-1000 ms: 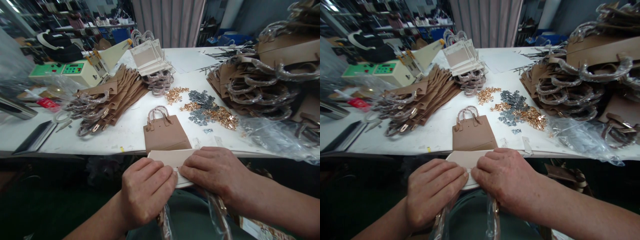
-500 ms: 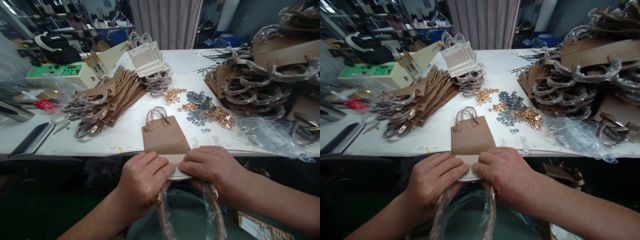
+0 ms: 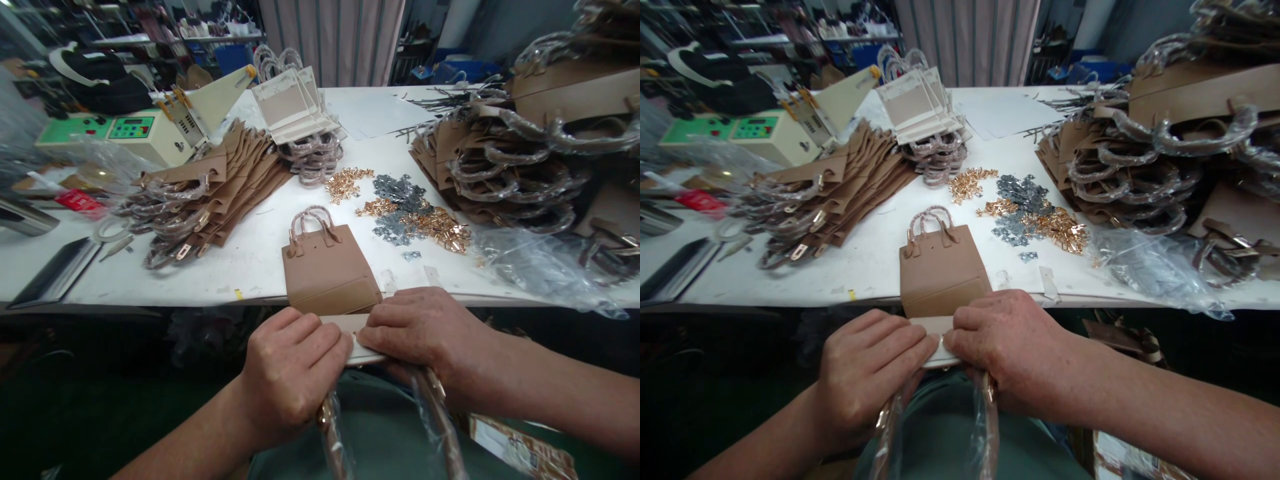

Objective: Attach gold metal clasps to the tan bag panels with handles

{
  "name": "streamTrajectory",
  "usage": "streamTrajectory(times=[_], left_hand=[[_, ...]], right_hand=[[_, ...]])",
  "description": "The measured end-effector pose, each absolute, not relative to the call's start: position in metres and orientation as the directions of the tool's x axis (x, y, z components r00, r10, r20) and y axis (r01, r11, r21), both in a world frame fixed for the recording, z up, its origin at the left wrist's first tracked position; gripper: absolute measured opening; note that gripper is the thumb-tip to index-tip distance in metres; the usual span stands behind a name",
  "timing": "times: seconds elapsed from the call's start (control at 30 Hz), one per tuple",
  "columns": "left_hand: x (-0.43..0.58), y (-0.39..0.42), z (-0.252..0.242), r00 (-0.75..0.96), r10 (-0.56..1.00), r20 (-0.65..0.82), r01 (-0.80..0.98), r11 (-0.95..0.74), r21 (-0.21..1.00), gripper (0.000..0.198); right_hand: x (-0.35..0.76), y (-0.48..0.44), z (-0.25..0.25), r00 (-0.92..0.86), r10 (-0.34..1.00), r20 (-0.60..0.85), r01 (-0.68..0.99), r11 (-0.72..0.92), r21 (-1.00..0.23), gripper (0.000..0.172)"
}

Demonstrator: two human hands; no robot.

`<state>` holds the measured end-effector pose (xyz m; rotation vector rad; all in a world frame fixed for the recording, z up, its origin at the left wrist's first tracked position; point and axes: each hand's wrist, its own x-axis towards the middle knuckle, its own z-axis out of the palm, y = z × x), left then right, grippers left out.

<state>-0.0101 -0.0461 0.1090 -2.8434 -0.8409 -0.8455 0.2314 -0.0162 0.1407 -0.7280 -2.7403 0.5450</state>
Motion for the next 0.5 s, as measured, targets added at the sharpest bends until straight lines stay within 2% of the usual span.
streamTrajectory(times=[0.1,0.23,0.3,0.4,0.47,0.5], left_hand=[[-0.014,-0.044,0.112,0.667,0.484,0.566,0.542,-0.837,0.076,0.017],[-0.021,-0.038,0.122,0.6,0.481,0.639,0.601,-0.799,0.037,0.019],[-0.028,-0.038,0.125,0.572,0.475,0.669,0.629,-0.777,0.013,0.017],[-0.043,-0.041,0.117,0.491,0.46,0.74,0.701,-0.713,-0.021,0.016],[-0.054,-0.048,0.106,0.412,0.464,0.784,0.753,-0.658,-0.006,0.019],[-0.058,-0.052,0.099,0.344,0.498,0.796,0.787,-0.615,0.045,0.021]], right_hand=[[0.23,-0.017,0.137,-0.815,0.542,0.204,0.445,0.812,-0.379,0.015],[0.227,-0.027,0.136,-0.713,0.573,0.404,0.489,0.819,-0.299,0.022],[0.227,-0.038,0.137,-0.643,0.597,0.479,0.503,0.801,-0.324,0.027],[0.225,-0.056,0.135,-0.591,0.634,0.499,0.518,0.772,-0.368,0.029],[0.222,-0.066,0.13,-0.615,0.59,0.523,0.495,0.805,-0.326,0.028],[0.219,-0.069,0.125,-0.625,0.552,0.552,0.474,0.83,-0.294,0.028]])
